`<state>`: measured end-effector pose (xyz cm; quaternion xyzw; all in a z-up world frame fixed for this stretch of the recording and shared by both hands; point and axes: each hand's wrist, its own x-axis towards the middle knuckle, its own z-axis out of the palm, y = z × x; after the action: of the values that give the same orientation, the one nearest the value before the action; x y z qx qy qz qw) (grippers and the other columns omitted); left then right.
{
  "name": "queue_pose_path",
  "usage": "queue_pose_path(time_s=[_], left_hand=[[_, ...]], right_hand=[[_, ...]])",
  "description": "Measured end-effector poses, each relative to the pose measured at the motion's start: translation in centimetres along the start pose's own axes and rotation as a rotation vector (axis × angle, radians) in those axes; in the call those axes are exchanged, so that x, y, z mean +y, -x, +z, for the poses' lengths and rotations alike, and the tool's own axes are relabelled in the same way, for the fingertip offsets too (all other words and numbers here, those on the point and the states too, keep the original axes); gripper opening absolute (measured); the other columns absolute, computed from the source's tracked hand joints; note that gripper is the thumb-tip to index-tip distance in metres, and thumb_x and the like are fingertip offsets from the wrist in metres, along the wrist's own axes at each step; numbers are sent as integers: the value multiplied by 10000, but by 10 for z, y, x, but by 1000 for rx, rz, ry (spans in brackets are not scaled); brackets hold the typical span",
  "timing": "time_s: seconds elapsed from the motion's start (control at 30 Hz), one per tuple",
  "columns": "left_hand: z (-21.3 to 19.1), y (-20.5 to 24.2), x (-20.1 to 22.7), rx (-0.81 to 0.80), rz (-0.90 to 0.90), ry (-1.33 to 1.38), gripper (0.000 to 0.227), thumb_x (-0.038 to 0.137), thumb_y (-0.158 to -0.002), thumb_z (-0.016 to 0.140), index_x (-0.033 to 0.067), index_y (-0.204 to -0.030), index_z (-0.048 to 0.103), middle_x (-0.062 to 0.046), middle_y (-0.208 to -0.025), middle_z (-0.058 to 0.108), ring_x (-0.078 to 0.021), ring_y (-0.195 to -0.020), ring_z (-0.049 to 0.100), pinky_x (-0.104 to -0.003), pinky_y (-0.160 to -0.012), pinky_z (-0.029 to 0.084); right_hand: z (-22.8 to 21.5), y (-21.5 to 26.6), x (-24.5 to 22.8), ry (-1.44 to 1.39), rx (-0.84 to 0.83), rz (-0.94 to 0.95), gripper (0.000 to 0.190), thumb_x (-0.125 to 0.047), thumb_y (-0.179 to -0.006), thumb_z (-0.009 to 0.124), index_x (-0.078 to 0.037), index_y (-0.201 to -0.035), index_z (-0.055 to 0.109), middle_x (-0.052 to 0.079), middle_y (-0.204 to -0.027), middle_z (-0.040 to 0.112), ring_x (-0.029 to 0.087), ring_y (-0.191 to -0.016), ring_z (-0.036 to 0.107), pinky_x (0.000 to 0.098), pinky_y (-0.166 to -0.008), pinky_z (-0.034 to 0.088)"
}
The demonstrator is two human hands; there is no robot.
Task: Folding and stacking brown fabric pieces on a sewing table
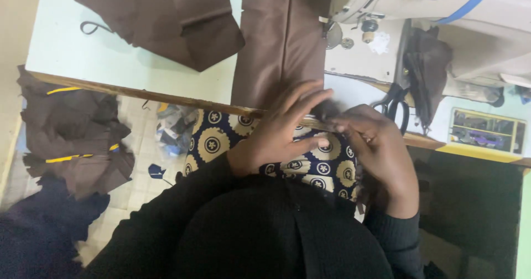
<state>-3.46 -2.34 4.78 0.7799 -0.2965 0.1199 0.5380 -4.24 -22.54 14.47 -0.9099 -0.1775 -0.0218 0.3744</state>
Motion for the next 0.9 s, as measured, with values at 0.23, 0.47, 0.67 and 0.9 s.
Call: queue_pose_path(time_s=[0.23, 0.47, 0.67, 0.9], left_hand=[[3, 9, -39, 10, -295, -183, 258, 231, -985, 659, 210, -1242, 680, -51, -998, 739, -318, -920, 755, -434, -759, 588], [-15, -5, -42, 37, -222, -692, 268, 330, -852, 751, 144, -1039, 707, -58, -917, 628, -319, -834, 687, -460, -613, 541], [1, -25, -58, -26, 90, -542, 380, 310, -987, 637, 193, -1349, 632, -41, -1386, 609, -268, -1346, 545, -486, -1128, 394], [8, -24, -75, -128, 21, -461, 399, 379, -974, 670, 181, -1319, 643, -31, -1424, 617, -245, -1379, 538, -505, -1240, 203]], right_hand=[[45, -39, 52, -158, 28, 188, 100, -72, -940, 771, -115, -1028, 791, 155, -907, 721, 350, -879, 700, 429, -803, 518], [61, -83, 95, 13, 31, 85, 68, -113, -936, 820, -129, -996, 792, 143, -946, 734, 396, -944, 702, 451, -806, 526], [66, -93, 100, 25, 41, 66, 36, -163, -971, 806, -167, -1004, 791, 113, -970, 743, 367, -997, 701, 460, -871, 534], [63, -73, 118, 258, 179, -32, 111, -91, -971, 776, -178, -1041, 766, 102, -991, 678, 389, -940, 665, 485, -812, 522]])
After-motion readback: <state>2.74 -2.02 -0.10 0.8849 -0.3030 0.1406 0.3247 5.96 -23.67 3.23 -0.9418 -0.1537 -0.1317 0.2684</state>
